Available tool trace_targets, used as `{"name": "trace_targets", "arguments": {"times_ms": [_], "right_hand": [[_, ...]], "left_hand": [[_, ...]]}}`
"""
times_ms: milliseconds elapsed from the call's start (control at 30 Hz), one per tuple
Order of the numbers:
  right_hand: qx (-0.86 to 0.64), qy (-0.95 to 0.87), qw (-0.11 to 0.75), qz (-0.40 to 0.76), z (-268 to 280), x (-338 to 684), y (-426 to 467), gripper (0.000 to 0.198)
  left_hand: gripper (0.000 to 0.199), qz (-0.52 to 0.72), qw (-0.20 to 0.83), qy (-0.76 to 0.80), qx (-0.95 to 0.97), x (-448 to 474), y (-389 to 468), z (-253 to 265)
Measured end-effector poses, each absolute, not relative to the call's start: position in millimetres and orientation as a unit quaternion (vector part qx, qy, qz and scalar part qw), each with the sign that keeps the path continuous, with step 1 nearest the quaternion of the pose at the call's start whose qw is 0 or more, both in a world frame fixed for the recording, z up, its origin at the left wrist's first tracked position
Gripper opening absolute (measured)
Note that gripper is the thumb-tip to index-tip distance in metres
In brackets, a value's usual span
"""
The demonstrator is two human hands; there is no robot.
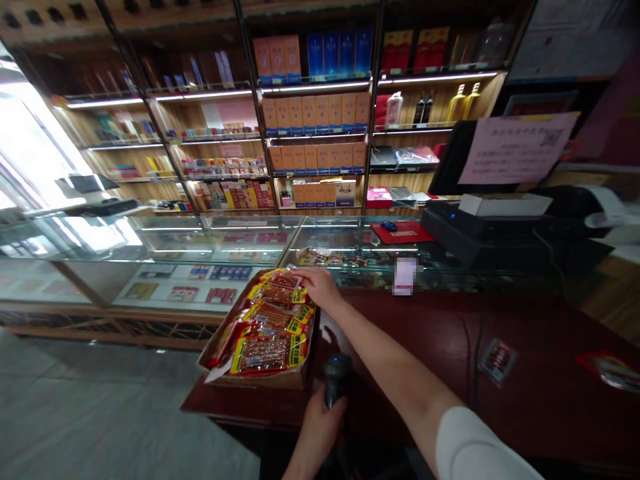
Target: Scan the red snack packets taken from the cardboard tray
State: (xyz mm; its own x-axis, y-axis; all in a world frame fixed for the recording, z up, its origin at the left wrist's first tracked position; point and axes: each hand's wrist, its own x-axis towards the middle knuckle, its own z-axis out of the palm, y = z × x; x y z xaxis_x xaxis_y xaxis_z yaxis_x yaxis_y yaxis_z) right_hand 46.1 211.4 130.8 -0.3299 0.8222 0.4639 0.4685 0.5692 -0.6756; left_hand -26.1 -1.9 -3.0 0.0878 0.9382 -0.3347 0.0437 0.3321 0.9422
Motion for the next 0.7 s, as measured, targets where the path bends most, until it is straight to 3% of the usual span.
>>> {"name": "trace_targets", "arguments": {"times_ms": [133,300,433,533,700], "right_hand": [[-0.405,-0.835,0.28,0.244,124.4,22.6,218.5,0.039],[-0.421,-0.773,0.416,0.229,102.3,76.3,186.7,0.044],[-0.536,-0.619,0.532,0.216,47.0,176.2,137.5,0.042],[-0.676,-0.486,0.522,0.187,-0.4,250.2,94.1,0.045],[-0.764,-0.476,0.431,0.063,-39.3,310.5,30.3,0.055]], "left_hand": [[0.027,0.389,0.562,0.576,0.448,-28.6,-2.8,-4.2],[0.035,0.374,0.571,0.581,0.444,-29.3,-4.0,-11.4],[0.046,0.375,0.565,0.591,0.437,-26.4,-1.8,-12.1],[0.049,0.361,0.573,0.579,0.454,-25.2,-1.0,-2.2],[0.052,0.352,0.564,0.583,0.467,-22.6,1.2,13.9]]}}
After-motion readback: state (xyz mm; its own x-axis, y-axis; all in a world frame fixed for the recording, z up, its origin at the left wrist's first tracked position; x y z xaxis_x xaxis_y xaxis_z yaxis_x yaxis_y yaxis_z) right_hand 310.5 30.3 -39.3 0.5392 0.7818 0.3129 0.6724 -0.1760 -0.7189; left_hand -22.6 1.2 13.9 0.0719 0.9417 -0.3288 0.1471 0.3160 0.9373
